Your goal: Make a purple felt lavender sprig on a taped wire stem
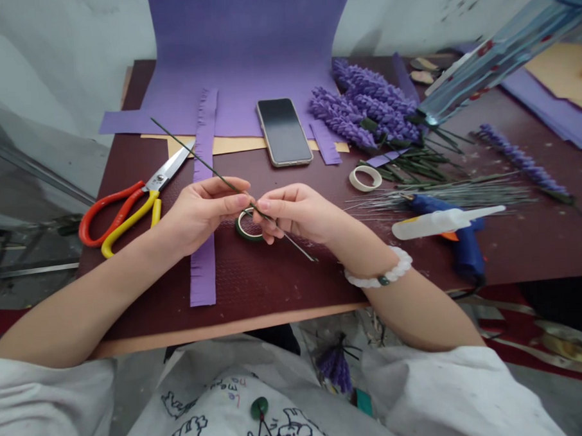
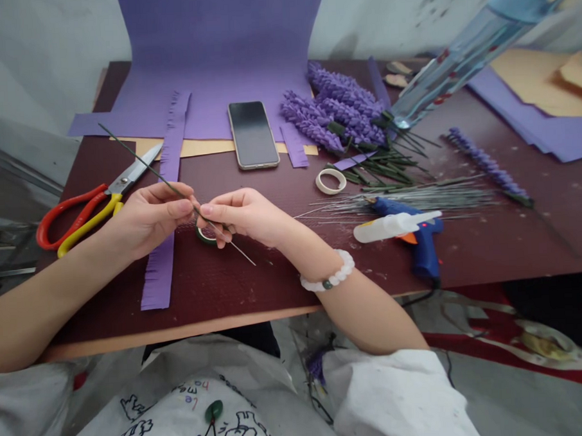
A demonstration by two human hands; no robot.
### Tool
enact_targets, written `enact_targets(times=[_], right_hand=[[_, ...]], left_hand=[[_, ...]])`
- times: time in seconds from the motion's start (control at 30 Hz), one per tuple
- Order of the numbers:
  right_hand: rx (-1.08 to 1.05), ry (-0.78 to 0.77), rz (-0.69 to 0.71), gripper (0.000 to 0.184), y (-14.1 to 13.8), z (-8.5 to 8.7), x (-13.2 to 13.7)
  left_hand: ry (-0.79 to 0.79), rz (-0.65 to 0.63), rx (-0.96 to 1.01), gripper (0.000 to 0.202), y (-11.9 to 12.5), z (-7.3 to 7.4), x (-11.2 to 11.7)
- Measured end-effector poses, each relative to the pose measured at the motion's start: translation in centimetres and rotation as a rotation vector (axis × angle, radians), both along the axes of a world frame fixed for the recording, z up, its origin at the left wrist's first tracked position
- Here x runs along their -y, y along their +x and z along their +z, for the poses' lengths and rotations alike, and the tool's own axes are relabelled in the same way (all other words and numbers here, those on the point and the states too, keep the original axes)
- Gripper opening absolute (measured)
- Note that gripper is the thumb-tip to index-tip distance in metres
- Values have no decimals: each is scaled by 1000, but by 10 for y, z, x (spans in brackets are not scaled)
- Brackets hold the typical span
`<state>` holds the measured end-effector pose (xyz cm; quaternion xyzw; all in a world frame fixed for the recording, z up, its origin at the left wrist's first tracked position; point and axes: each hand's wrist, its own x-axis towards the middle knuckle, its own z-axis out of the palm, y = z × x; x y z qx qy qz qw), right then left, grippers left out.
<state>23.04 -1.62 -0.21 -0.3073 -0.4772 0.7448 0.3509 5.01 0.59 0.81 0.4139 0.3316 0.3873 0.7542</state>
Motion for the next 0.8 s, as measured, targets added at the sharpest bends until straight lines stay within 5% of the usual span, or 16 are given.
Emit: enact_targets(times=[0.3,0.6,0.8], right_hand=[[36,67,1,33,1,0,1],[124,95,-54,37,-1,-2,1],[86,68,4,35,3,-2,0]], left_hand=[[81,-64,117,26,0,2,1],[28,-80,-109,26,-2,-1,0],[39,-53,-38,20,-1,2,2]])
